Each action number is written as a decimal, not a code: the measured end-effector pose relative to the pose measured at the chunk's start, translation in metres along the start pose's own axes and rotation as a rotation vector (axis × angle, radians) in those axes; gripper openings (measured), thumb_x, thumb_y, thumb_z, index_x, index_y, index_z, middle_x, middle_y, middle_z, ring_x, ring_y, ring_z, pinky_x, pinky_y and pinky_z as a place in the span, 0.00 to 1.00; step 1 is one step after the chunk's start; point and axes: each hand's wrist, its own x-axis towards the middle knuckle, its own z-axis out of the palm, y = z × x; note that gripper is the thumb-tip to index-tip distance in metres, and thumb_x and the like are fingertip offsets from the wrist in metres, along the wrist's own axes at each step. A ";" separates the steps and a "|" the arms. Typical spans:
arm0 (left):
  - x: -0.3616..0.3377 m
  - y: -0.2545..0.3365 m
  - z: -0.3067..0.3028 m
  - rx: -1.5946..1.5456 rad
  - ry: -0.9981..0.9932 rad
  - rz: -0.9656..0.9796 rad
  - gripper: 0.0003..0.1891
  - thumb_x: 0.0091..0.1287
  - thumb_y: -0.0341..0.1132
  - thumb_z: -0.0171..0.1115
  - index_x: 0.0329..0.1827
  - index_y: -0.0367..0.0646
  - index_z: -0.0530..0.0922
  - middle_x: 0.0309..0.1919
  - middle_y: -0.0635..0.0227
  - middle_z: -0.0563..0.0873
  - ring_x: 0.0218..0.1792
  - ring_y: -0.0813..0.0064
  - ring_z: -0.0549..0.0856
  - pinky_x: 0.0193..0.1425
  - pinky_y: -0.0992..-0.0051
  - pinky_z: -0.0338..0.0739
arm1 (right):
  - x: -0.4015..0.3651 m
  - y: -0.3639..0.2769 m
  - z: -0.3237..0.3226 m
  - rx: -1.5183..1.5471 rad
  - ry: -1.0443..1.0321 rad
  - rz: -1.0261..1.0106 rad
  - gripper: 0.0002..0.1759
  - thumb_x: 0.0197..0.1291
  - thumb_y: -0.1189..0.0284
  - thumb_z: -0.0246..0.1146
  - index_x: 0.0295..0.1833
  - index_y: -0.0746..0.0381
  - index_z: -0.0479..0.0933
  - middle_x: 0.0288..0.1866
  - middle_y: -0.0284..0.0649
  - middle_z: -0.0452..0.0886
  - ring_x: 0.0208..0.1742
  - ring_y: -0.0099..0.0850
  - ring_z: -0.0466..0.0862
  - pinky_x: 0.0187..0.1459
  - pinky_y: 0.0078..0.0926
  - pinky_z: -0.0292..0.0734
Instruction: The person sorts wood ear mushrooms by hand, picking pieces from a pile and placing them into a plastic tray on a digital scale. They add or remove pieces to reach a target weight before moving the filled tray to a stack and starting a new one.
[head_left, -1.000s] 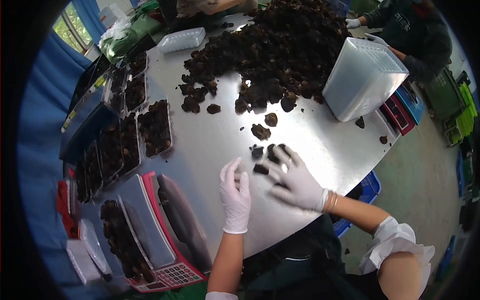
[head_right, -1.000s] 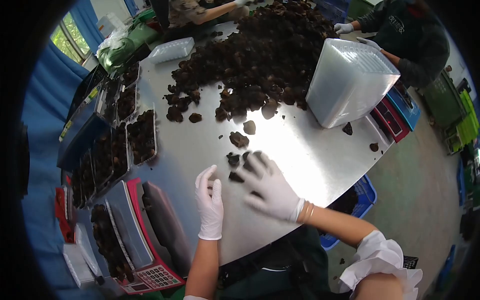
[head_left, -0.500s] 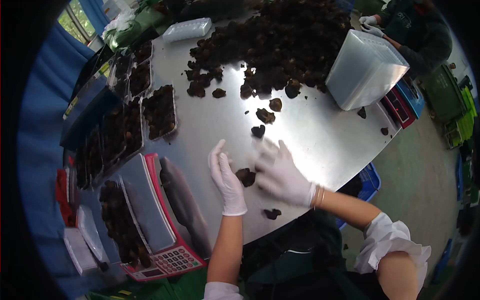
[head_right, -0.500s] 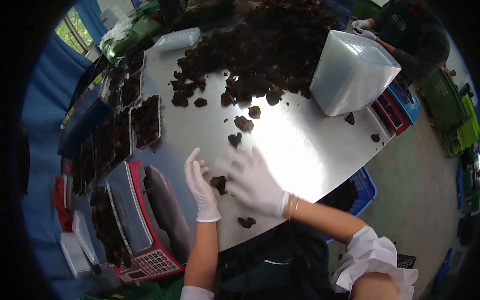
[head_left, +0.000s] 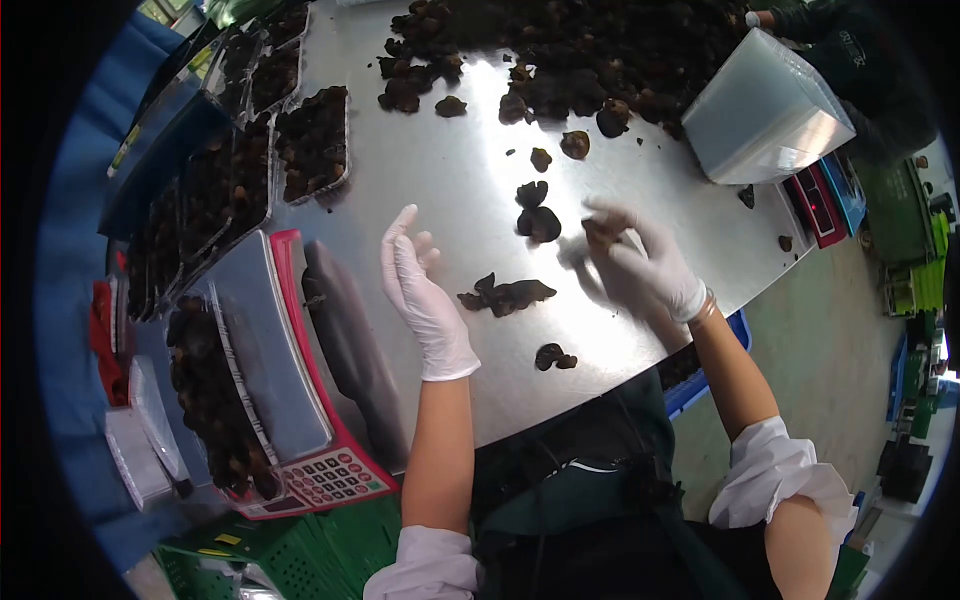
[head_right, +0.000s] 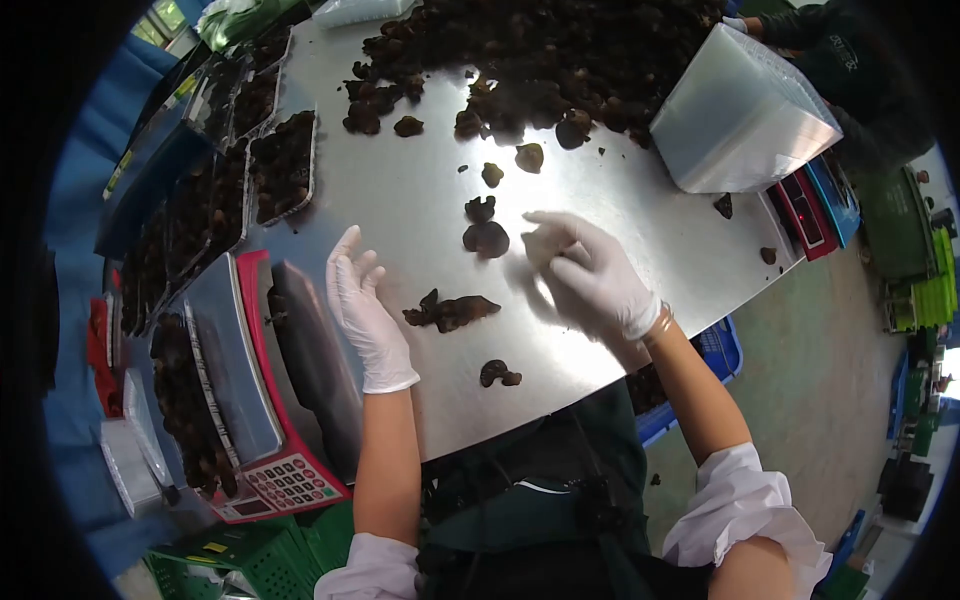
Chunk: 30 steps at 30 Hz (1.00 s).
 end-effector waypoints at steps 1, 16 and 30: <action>0.000 0.002 0.002 0.002 -0.001 0.004 0.21 0.80 0.47 0.46 0.62 0.45 0.79 0.61 0.72 0.80 0.52 0.77 0.75 0.60 0.73 0.70 | 0.002 0.015 0.000 -0.056 -0.108 -0.120 0.27 0.60 0.82 0.53 0.67 0.61 0.74 0.53 0.38 0.80 0.53 0.23 0.80 0.54 0.24 0.78; 0.010 -0.008 -0.008 -0.053 0.073 -0.022 0.20 0.80 0.47 0.46 0.59 0.44 0.81 0.59 0.71 0.80 0.50 0.77 0.76 0.58 0.73 0.71 | 0.080 0.030 0.027 -0.777 0.074 -0.477 0.17 0.65 0.71 0.61 0.59 0.62 0.79 0.46 0.43 0.82 0.48 0.38 0.82 0.54 0.32 0.79; 0.013 -0.003 -0.007 -0.086 0.059 -0.058 0.21 0.79 0.49 0.48 0.60 0.45 0.81 0.58 0.72 0.81 0.49 0.78 0.77 0.58 0.74 0.70 | 0.050 0.030 0.070 -0.698 -0.278 -0.664 0.10 0.58 0.77 0.65 0.46 0.65 0.83 0.43 0.45 0.78 0.48 0.43 0.79 0.53 0.35 0.77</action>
